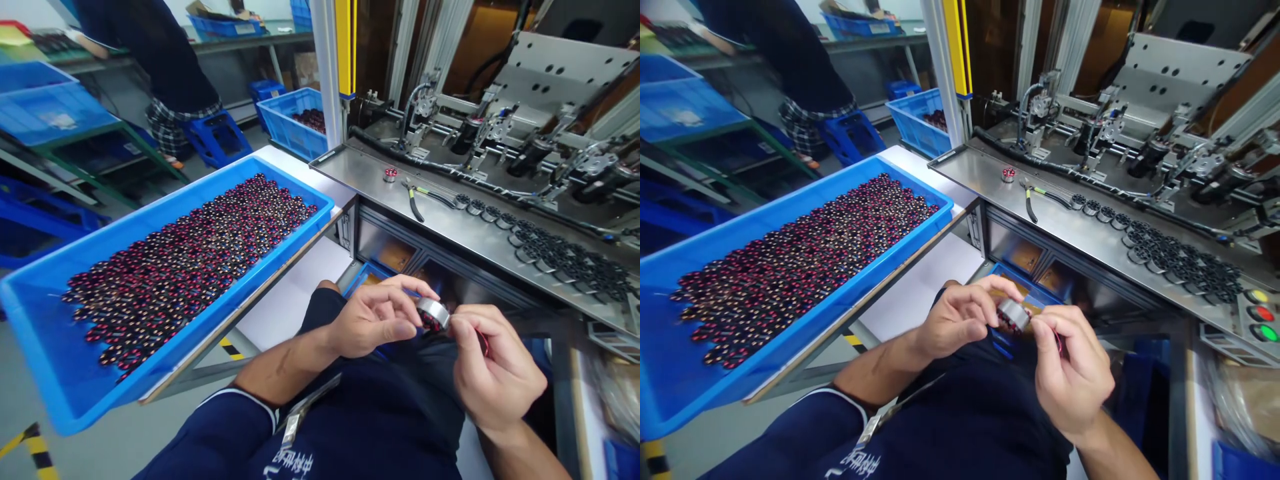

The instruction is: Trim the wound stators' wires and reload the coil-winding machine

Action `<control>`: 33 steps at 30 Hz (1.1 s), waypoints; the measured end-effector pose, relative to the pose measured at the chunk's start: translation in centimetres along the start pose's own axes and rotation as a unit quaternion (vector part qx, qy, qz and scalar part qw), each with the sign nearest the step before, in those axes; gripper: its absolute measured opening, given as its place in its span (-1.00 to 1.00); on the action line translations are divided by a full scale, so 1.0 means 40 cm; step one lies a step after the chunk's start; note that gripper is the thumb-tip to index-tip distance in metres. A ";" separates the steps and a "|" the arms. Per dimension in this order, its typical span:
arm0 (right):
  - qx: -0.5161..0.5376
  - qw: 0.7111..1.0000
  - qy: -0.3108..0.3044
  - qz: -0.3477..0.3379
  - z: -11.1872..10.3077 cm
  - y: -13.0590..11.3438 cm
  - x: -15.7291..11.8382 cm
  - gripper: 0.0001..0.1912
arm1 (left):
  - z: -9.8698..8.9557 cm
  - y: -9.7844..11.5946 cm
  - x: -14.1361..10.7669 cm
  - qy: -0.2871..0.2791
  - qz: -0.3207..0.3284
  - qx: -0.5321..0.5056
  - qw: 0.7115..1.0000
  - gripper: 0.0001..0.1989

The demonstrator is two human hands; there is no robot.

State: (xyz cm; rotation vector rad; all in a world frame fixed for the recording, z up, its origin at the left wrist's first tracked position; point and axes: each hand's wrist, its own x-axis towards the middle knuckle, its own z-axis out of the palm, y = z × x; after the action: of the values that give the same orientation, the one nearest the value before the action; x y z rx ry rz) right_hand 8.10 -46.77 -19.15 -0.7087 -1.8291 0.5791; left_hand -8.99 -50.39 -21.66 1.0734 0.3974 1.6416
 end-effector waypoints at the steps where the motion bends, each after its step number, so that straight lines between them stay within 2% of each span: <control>1: 0.013 1.000 -0.009 0.004 -0.001 -0.002 0.002 -0.84 | 0.004 0.003 -0.001 0.008 0.009 -0.009 1.000 -0.91; 3: 0.028 0.999 -0.024 -0.021 -0.006 -0.003 0.005 -0.82 | 0.010 0.007 -0.004 0.027 0.000 -0.059 0.998 -0.84; 6: 0.006 0.994 -0.046 -0.097 -0.022 0.006 0.005 -0.79 | 0.010 0.010 -0.007 0.061 -0.064 -0.084 0.993 -0.62; 8: -0.025 0.989 -0.061 -0.134 -0.036 0.015 0.003 -0.76 | 0.005 0.010 -0.006 0.021 -0.156 -0.065 0.985 -0.51; 10: -0.053 0.983 -0.080 -0.154 -0.048 0.021 0.000 -0.74 | 0.002 0.010 -0.006 -0.050 -0.235 -0.060 0.969 -0.54; 12: -0.071 0.980 -0.082 -0.165 -0.054 0.020 -0.002 -0.74 | 0.005 0.008 -0.006 -0.084 -0.251 -0.070 0.962 -0.61; 16: -0.080 0.987 -0.009 -0.140 -0.035 0.003 -0.009 -0.81 | 0.023 -0.005 -0.014 -0.034 -0.171 -0.048 0.984 -0.65; 19: -0.039 0.996 0.026 -0.073 -0.009 -0.004 -0.018 -0.81 | 0.027 -0.019 -0.018 -0.004 -0.061 0.040 0.997 -0.67; 21: 0.016 0.999 0.042 -0.009 0.007 -0.003 -0.027 -0.85 | 0.023 -0.024 -0.017 0.007 0.046 0.147 0.988 -0.61; 23: 0.094 0.992 0.047 0.073 0.019 0.000 -0.035 -0.90 | 0.016 -0.023 -0.013 0.011 0.132 0.246 0.960 -0.48; 25: 0.186 0.968 0.036 0.167 0.030 0.002 -0.040 -0.85 | 0.010 -0.015 -0.007 0.010 0.182 0.319 0.930 -0.39; 29: 0.334 0.881 0.014 0.336 0.045 0.001 -0.038 -0.76 | 0.007 0.008 0.002 0.017 0.235 0.441 0.866 -0.44; 31: 0.364 0.847 0.016 0.387 0.051 0.001 -0.037 -0.77 | 0.007 0.015 0.005 0.021 0.241 0.460 0.854 -0.46; 33: 0.372 0.831 0.021 0.412 0.053 0.003 -0.038 -0.78 | 0.006 0.018 0.006 0.020 0.238 0.456 0.857 -0.47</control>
State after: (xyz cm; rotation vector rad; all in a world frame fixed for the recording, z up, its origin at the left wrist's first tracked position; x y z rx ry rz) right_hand 6.55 -47.89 -20.95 -0.9155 -1.0145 1.7080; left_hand -9.22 -50.50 -20.94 1.9611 1.0764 1.9445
